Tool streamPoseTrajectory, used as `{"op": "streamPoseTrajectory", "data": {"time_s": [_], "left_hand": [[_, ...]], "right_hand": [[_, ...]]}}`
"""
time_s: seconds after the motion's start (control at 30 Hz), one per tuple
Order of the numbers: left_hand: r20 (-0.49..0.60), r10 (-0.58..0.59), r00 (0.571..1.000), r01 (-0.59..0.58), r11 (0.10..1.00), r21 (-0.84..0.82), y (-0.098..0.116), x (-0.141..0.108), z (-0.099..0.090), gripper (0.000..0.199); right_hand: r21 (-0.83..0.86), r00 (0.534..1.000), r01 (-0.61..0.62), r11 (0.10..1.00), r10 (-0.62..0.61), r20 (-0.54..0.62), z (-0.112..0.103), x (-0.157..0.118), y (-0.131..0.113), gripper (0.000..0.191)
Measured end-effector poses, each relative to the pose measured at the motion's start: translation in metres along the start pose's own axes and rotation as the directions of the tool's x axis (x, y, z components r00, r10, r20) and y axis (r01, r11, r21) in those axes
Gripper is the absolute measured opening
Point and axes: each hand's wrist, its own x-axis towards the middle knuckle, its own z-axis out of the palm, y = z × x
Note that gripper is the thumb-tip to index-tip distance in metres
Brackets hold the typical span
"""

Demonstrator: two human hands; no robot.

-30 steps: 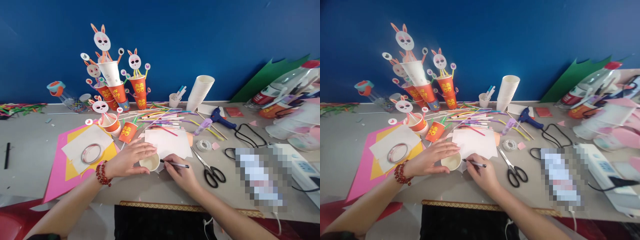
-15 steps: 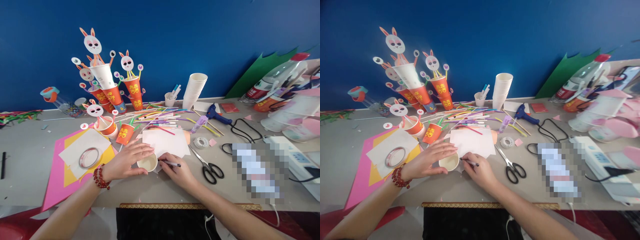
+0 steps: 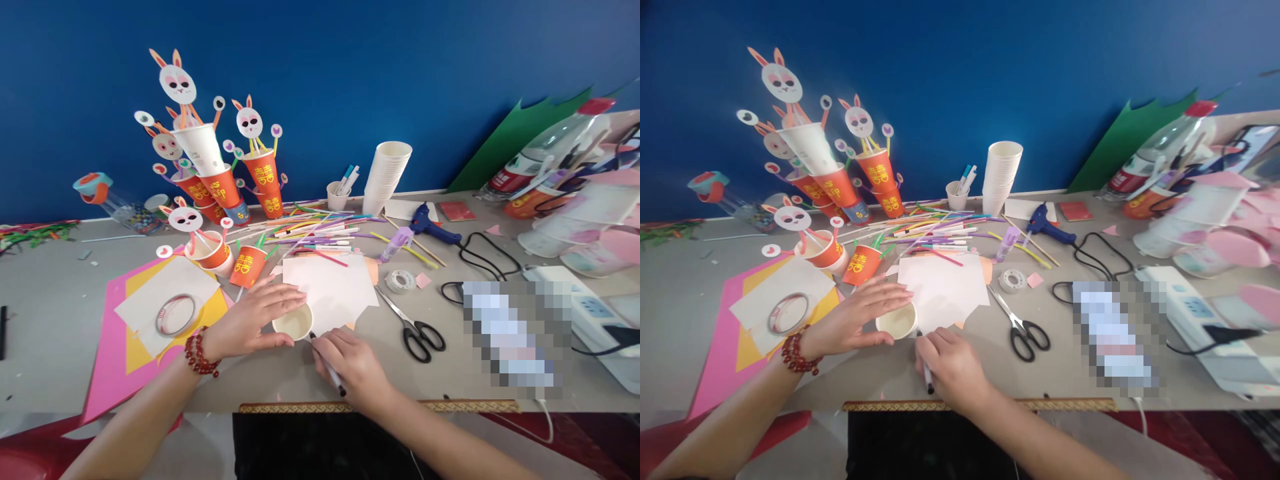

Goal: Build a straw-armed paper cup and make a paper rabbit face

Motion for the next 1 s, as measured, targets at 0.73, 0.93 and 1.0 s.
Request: {"op": "streamPoseTrajectory", "data": {"time_s": [0.73, 0.93, 1.0], "left_hand": [[0.012, 0.003, 1.000, -0.003, 1.000, -0.003, -0.003, 0.000, 0.002, 0.068], [0.002, 0.011, 1.000, -0.011, 1.000, 0.002, -0.003, -0.001, 0.003, 0.068], [0.002, 0.009, 1.000, -0.009, 1.000, 0.007, -0.003, 0.000, 0.003, 0.069]], "right_hand": [[-0.193, 0.994, 0.107, 0.975, -0.110, -0.004, 0.020, 0.008, -0.022, 0.017], [-0.031, 0.996, 0.070, 0.997, -0.072, -0.047, 0.017, 0.006, -0.020, 0.015], [0.157, 0.996, -0.015, 0.988, 0.030, -0.089, 0.005, 0.004, -0.016, 0.013]]}}
